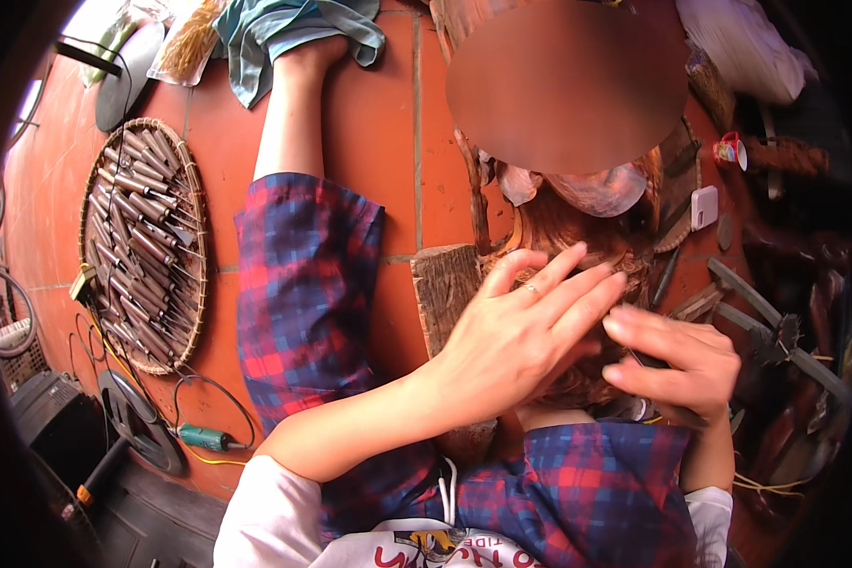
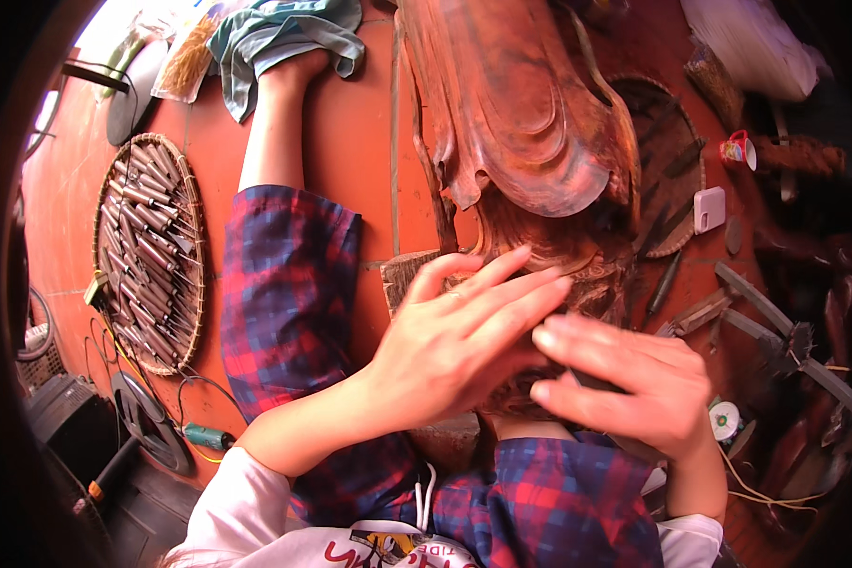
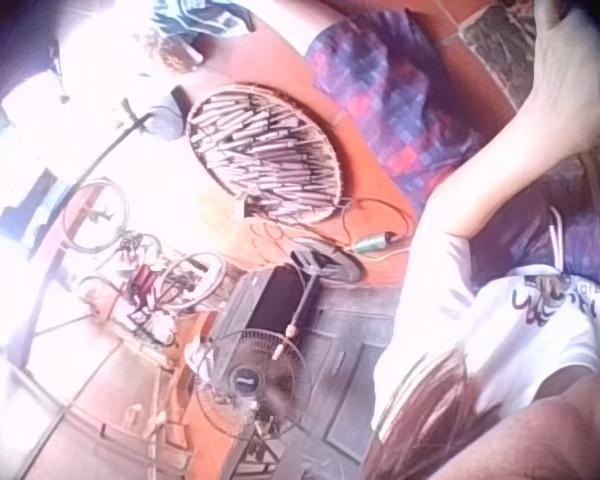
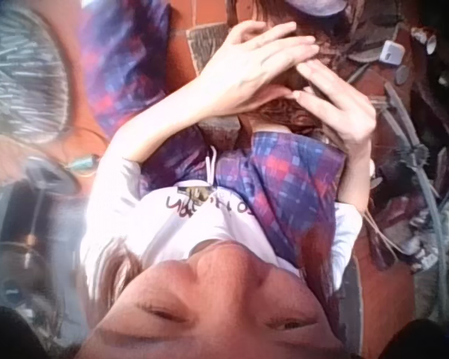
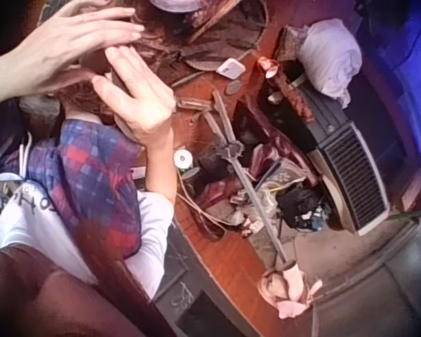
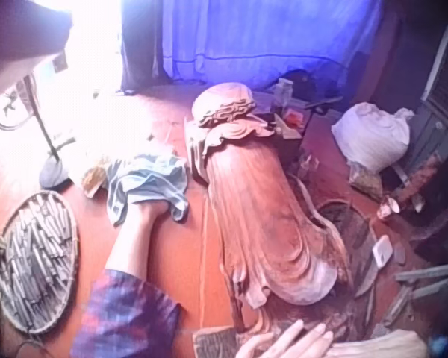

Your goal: The person carves a large wooden object using a small knife, focusing on refining intricate details. They occasionally switch tools from a basket of carving tools to continue shaping the wood.

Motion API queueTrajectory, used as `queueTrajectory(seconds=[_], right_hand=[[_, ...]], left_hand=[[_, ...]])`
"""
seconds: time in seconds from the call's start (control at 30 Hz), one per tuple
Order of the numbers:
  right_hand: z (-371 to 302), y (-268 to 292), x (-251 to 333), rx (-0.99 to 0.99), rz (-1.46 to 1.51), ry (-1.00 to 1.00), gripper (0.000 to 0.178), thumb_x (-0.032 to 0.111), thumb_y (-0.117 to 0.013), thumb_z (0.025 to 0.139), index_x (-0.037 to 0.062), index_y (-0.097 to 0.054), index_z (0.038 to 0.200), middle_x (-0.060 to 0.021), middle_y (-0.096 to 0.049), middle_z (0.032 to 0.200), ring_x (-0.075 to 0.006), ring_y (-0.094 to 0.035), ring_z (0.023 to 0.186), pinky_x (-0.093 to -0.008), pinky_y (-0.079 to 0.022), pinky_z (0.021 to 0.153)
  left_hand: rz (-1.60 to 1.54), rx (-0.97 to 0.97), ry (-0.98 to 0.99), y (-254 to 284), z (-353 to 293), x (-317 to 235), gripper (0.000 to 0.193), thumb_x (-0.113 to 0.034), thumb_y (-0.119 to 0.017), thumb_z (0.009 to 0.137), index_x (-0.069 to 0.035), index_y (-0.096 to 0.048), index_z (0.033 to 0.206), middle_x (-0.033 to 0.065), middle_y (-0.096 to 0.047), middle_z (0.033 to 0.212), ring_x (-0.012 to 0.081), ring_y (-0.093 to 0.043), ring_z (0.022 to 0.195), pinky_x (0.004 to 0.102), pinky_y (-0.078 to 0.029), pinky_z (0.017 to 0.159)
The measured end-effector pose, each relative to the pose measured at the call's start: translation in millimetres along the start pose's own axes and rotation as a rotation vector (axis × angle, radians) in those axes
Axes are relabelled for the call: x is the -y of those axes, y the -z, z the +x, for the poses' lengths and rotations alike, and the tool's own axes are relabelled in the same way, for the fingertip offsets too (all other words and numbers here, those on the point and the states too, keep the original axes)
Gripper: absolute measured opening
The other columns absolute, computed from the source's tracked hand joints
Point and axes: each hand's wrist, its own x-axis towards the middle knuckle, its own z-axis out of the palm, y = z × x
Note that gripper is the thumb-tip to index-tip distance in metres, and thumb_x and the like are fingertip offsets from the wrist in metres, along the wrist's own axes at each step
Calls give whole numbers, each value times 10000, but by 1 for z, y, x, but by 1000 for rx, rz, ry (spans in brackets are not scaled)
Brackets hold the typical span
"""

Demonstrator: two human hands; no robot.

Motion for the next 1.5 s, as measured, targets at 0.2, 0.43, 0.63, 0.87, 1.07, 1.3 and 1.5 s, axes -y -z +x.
queueTrajectory(seconds=[0.2, 0.43, 0.63, 0.87, 1.07, 1.3, 1.5], right_hand=[[-20, -14, 10, -595, 408, -493, 1015, 599, -692, 882, -89, -312, 1525, -112, -726, 881, -152, -675, 760, -260, -542, 730], [-12, -37, 5, -76, -152, -42, 314, 112, -808, 724, 62, -756, 1029, -164, -718, 1023, -262, -716, 763, -348, -580, 657], [-8, -53, -7, -143, -255, -41, 309, 208, -790, 765, 71, -754, 1039, -36, -555, 743, -198, -603, 608, -319, -479, 527], [14, -67, 9, -80, -434, 106, 240, 237, -682, 726, 87, -741, 905, 26, -548, 770, -130, -567, 676, -301, -437, 584], [29, -95, 13, -118, 197, 116, 227, 241, -778, 718, 82, -663, 832, -56, -607, 963, -258, -588, 1041, -476, -427, 929], [24, -110, -4, 50, 166, 114, 310, 366, -782, 721, 92, -663, 801, -47, -599, 864, -253, -561, 905, -456, -402, 868], [30, -126, -17, 15, 46, 207, 253, 346, -742, 748, 94, -716, 754, -36, -635, 828, -236, -572, 913, -463, -415, 847]], left_hand=[[-550, 266, 320, 25, -3, -21, 142, -209, -733, 938, -83, -766, 996, 15, -721, 734, 189, -675, 695, 313, -509, 733], [-1578, 409, 802, 1, -32, -34, 215, -204, -644, 1021, -34, -751, 946, 69, -763, 875, 79, -696, 837, 295, -551, 790], [-270, -142, 331, 17, -24, 4, 178, -73, -780, 863, -23, -730, 1026, 118, -736, 923, 239, -738, 845, 334, -581, 735], [-227, -237, -20, -13, -25, 28, 337, -132, -745, 737, -33, -737, 1059, 94, -673, 992, 262, -711, 863, 350, -580, 711], [-104, -419, 85, -32, -17, 39, 229, -79, -768, 719, -43, -738, 944, 67, -686, 852, 212, -717, 743, 316, -577, 611], [-163, -465, 207, -43, -14, 41, 331, -21, -794, 732, -18, -732, 1057, 102, -707, 994, 241, -718, 877, 323, -592, 728], [-387, -418, 292, -44, -25, 51, 491, 88, -718, 765, 28, -686, 1251, 177, -652, 1185, 224, -663, 1040, 344, -658, 815]])
